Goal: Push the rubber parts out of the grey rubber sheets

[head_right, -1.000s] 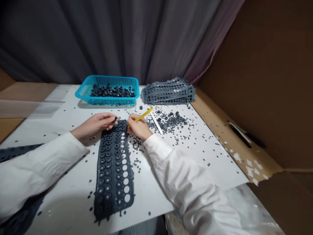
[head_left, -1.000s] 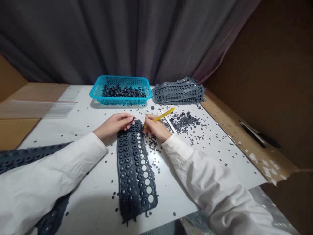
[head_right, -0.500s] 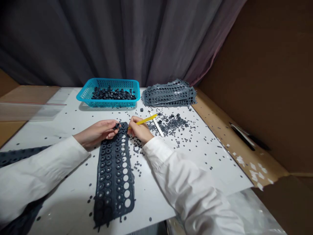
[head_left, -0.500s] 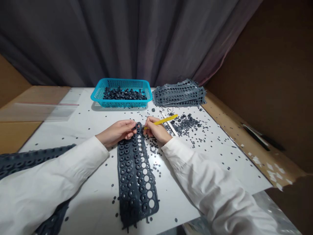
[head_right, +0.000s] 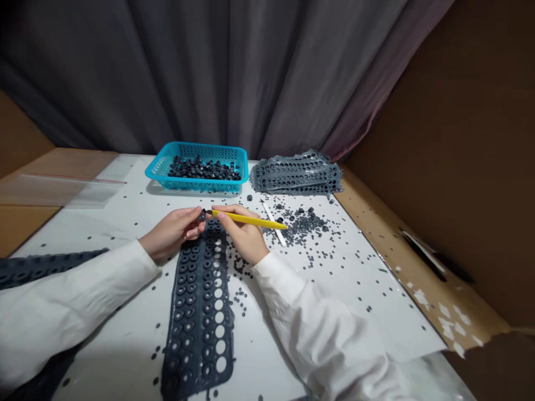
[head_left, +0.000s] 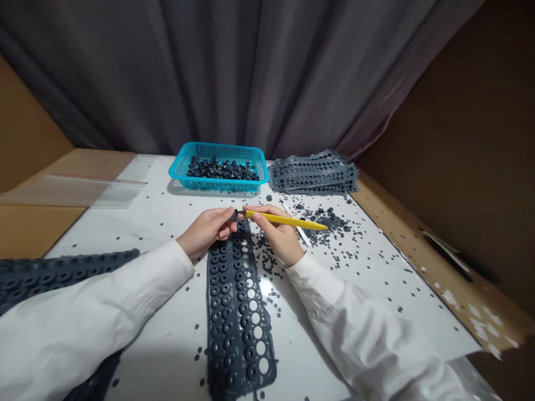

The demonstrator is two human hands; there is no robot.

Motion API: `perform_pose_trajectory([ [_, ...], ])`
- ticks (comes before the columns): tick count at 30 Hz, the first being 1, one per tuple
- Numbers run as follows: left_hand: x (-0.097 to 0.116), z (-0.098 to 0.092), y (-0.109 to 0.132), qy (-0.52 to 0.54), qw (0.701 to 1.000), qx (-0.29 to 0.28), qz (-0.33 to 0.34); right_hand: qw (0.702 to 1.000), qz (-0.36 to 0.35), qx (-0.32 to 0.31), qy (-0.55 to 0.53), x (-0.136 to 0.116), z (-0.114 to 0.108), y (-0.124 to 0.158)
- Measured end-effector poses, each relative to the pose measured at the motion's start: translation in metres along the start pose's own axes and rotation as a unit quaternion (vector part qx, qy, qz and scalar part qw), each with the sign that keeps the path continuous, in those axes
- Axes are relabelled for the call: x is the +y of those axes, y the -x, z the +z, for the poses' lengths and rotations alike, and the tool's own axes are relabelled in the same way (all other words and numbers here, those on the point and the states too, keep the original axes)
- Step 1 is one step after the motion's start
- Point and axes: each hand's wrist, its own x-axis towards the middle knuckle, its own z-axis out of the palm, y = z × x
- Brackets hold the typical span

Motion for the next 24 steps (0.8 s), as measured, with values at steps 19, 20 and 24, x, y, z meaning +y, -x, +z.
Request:
perform_pose_trajectory([
  [19, -0.004, 0.003, 0.003, -0.062, 0.997, 0.014, 0.054, 0.987, -0.06, -0.005, 0.149, -0.006, 0.009, 0.014],
  [20, -0.004, 0.003, 0.003, -0.062, 0.997, 0.013, 0.055, 0.986, -0.061, -0.004, 0.155, -0.005, 0.009, 0.015],
  [24, -0.002, 0.003, 0.003, -0.062, 0.997, 0.012, 0.054, 0.981, -0.07, 0.001, 0.181, -0.004, 0.008, 0.015],
])
